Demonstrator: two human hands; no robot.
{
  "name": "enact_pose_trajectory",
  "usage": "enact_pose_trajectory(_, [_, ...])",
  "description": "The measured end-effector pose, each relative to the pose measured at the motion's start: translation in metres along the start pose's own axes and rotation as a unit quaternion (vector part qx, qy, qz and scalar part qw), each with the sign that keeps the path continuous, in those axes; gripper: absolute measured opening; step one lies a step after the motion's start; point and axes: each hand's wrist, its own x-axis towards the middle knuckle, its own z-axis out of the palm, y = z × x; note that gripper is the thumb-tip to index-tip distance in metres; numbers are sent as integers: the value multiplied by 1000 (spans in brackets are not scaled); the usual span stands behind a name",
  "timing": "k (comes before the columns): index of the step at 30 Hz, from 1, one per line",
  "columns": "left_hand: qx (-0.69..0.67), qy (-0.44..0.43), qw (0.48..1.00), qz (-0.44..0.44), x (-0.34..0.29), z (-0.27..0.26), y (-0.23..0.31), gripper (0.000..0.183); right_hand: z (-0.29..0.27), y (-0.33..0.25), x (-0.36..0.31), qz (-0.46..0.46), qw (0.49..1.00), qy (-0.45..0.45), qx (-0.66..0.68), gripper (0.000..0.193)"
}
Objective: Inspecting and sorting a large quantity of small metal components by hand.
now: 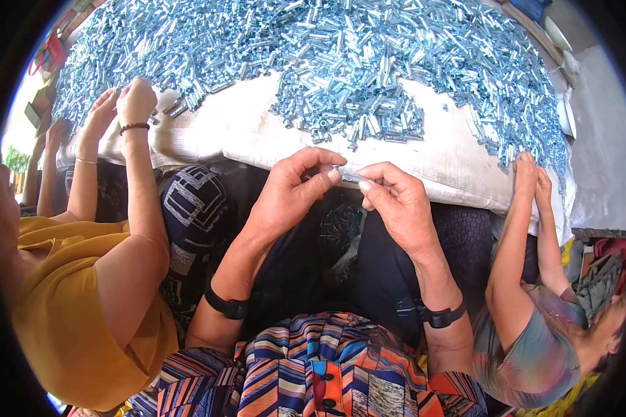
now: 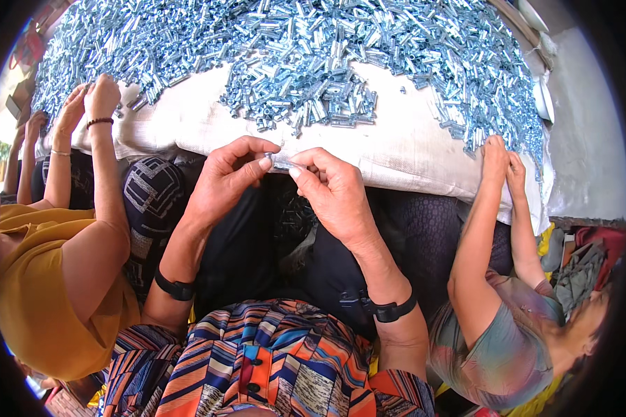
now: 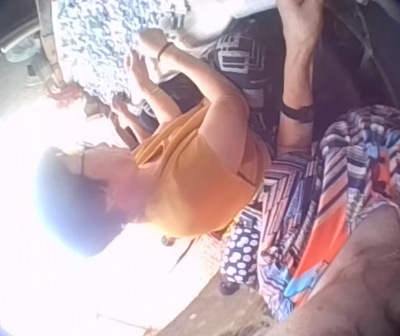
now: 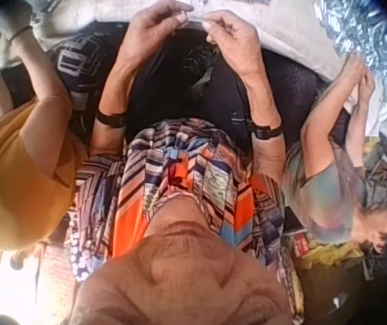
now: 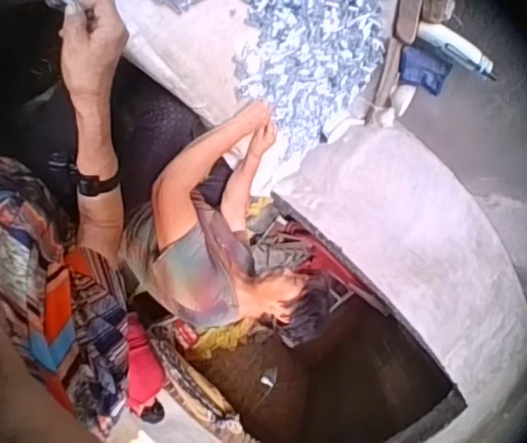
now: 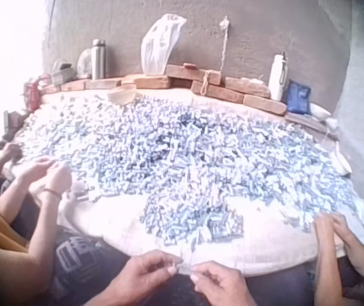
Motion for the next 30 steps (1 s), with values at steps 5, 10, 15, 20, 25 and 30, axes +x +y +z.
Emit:
enact_pose_trajectory(5, [-118,-11,992,-43,-2,-1,2,18,0,-2,-3,13,1000,-6,16,11])
enact_pose_trajectory(10, [-156,0,986,-52,-5,4,2,16,-1,1,-4,12,1000,-8,27,12])
enact_pose_trajectory(15, [-181,-16,983,-32,-4,5,-4,16,-2,4,-6,9,996,-10,88,11])
enact_pose_trajectory(20, [-251,-42,967,-28,-4,9,-8,16,-4,10,-7,19,989,-2,149,11])
enact_pose_trajectory(25, [-207,-25,978,-7,-4,11,-11,16,-5,12,-8,13,990,-6,142,11])
enact_pose_trajectory(30, [-81,-22,996,32,-7,11,-5,13,-11,16,-9,41,986,-45,157,11])
